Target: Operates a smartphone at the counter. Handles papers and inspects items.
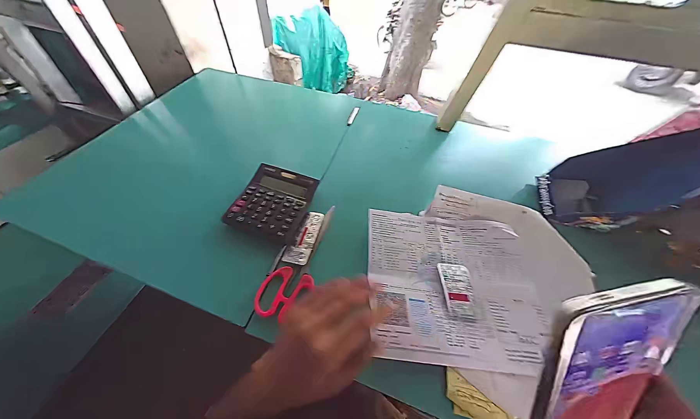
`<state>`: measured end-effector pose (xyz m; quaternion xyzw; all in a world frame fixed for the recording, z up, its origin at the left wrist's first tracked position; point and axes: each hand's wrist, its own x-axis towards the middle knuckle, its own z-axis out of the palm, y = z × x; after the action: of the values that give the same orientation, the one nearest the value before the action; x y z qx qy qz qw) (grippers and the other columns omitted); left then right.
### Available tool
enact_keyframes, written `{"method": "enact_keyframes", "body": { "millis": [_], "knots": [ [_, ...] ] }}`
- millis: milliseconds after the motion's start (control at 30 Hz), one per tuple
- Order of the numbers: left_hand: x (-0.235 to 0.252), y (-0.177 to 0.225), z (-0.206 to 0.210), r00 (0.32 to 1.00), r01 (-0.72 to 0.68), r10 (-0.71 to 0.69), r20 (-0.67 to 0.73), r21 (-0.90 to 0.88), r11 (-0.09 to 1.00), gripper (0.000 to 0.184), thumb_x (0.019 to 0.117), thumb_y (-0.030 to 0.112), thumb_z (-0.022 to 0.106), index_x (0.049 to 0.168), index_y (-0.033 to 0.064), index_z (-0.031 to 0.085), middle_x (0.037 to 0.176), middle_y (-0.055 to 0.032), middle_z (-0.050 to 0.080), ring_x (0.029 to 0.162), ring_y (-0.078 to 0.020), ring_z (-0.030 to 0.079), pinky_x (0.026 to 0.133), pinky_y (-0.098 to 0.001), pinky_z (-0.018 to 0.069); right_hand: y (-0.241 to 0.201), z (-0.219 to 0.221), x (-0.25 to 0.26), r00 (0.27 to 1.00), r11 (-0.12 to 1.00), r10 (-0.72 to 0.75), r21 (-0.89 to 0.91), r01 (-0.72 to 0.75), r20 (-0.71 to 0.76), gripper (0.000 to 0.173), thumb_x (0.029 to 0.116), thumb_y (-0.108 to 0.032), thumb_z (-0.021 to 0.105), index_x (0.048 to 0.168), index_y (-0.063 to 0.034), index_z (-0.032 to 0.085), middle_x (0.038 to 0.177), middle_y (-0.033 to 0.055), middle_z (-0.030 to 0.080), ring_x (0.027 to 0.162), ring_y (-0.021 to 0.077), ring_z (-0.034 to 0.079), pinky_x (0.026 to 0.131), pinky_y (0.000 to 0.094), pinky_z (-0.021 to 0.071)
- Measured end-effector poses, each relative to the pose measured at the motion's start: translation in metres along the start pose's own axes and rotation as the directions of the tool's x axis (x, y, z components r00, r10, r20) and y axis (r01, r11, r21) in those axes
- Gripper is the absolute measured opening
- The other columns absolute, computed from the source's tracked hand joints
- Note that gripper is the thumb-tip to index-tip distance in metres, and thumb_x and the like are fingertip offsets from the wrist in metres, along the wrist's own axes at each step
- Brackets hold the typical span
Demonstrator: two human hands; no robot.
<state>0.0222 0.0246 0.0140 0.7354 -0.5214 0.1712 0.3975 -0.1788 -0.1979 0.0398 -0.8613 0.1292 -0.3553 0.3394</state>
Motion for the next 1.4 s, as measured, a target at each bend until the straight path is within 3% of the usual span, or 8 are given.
{"method": "enact_keyframes", "body": {
  "millis": [133, 333, 633, 933, 1067, 1167, 1267, 1400],
  "knots": [
    [0.002, -0.037, -0.020, 0.951, 0.297, -0.308, -0.023, 0.344, 0.891, 0.036, 0.1042, 0.033, 0.047, 0.124, 0.0208, 0.075, 0.137, -0.0195, 0.063, 0.131, -0.0437, 0.056, 0.102, -0.0595, 0.0483, 0.030, -0.046, 0.000, 0.952, 0.938, 0.143, -0.270, -0.218, -0.271, 0.108, 0.0732, -0.023, 0.083, 0.147, 0.0259, 0.020, 0.148, 0.0436, 0.035, 0.141, 0.0290, 0.044, 0.115, 0.0280, 0.0376],
    [0.005, -0.047, -0.007, 0.898, 0.396, -0.440, 0.006, 0.423, 0.815, 0.040, 0.1007, 0.030, 0.050, 0.125, 0.0076, 0.073, 0.138, -0.0185, 0.064, 0.135, -0.0536, 0.047, 0.106, -0.0701, 0.0356, 0.052, -0.079, -0.002, 0.807, 0.667, 0.437, -0.459, -0.587, -0.398, 0.105, 0.0722, -0.025, 0.082, 0.154, 0.0123, 0.029, 0.147, 0.0460, 0.036, 0.134, 0.0621, 0.040, 0.108, 0.0698, 0.0331],
    [0.009, -0.030, -0.001, 0.884, 0.464, -0.401, -0.241, 0.335, 0.820, 0.025, 0.0944, 0.009, 0.056, 0.103, 0.0046, 0.079, 0.114, -0.0174, 0.075, 0.099, -0.0340, 0.074, 0.076, -0.0489, 0.0566, 0.090, -0.105, -0.006, 0.751, 0.602, 0.540, -0.449, -0.660, -0.380, 0.098, 0.0733, -0.021, 0.084, 0.154, 0.0068, 0.035, 0.147, 0.0411, 0.042, 0.133, 0.0596, 0.044, 0.106, 0.0734, 0.0330],
    [-0.003, -0.006, 0.006, 0.962, 0.010, 0.056, -0.267, 0.241, 0.971, 0.014, 0.1018, 0.014, 0.059, 0.096, 0.0086, 0.071, 0.103, -0.0080, 0.077, 0.105, -0.0136, 0.073, 0.095, -0.0269, 0.0555, 0.113, -0.120, -0.002, 0.759, 0.669, 0.612, -0.364, -0.648, -0.224, 0.101, 0.0817, -0.028, 0.078, 0.155, 0.0143, 0.022, 0.149, 0.0439, 0.037, 0.137, 0.0586, 0.040, 0.111, 0.0679, 0.0328],
    [-0.014, -0.001, 0.011, 0.950, -0.223, 0.230, -0.211, 0.059, 0.973, 0.009, 0.1032, 0.014, 0.059, 0.102, 0.0106, 0.067, 0.111, -0.0028, 0.076, 0.111, -0.0108, 0.070, 0.100, -0.0264, 0.0544, 0.103, -0.117, -0.004, 0.896, 0.782, 0.397, -0.439, -0.443, -0.198, 0.086, 0.0922, -0.035, 0.071, 0.146, 0.0215, 0.034, 0.150, 0.0465, 0.033, 0.142, 0.0575, 0.035, 0.117, 0.0608, 0.0307],
    [-0.014, 0.006, 0.012, 0.939, -0.322, 0.310, -0.147, -0.065, 0.944, 0.010, 0.1034, 0.013, 0.058, 0.104, 0.0095, 0.067, 0.113, -0.0037, 0.075, 0.114, -0.0119, 0.069, 0.102, -0.0265, 0.0524, 0.059, -0.086, 0.005, 0.995, 0.965, 0.099, -0.243, -0.097, -0.005, 0.066, 0.0976, -0.029, 0.068, 0.141, 0.0152, 0.048, 0.148, 0.0318, 0.048, 0.140, 0.0277, 0.048, 0.114, 0.0373, 0.0423],
    [-0.008, 0.011, 0.018, 0.918, -0.395, 0.377, -0.124, -0.183, 0.900, 0.012, 0.1034, 0.011, 0.057, 0.104, 0.0072, 0.068, 0.113, -0.0071, 0.076, 0.115, -0.0142, 0.069, 0.103, -0.0275, 0.0512, 0.013, -0.031, 0.021, 0.924, 0.988, -0.154, 0.042, 0.149, 0.351, 0.055, 0.0968, -0.039, 0.070, 0.142, -0.0104, 0.056, 0.151, 0.0024, 0.054, 0.143, 0.0036, 0.043, 0.119, 0.0245, 0.0363],
    [-0.002, 0.012, 0.030, 0.922, -0.382, 0.347, -0.172, -0.254, 0.889, 0.012, 0.1026, 0.010, 0.059, 0.107, 0.0070, 0.070, 0.114, -0.0082, 0.075, 0.116, -0.0154, 0.069, 0.103, -0.0289, 0.0524, -0.003, 0.025, 0.033, 0.800, 0.849, -0.482, -0.035, 0.527, 0.357, 0.017, 0.1057, -0.016, 0.055, 0.117, -0.0136, 0.068, 0.117, 0.0027, 0.075, 0.121, 0.0118, 0.065, 0.111, 0.0299, 0.0437]
  ]
}}
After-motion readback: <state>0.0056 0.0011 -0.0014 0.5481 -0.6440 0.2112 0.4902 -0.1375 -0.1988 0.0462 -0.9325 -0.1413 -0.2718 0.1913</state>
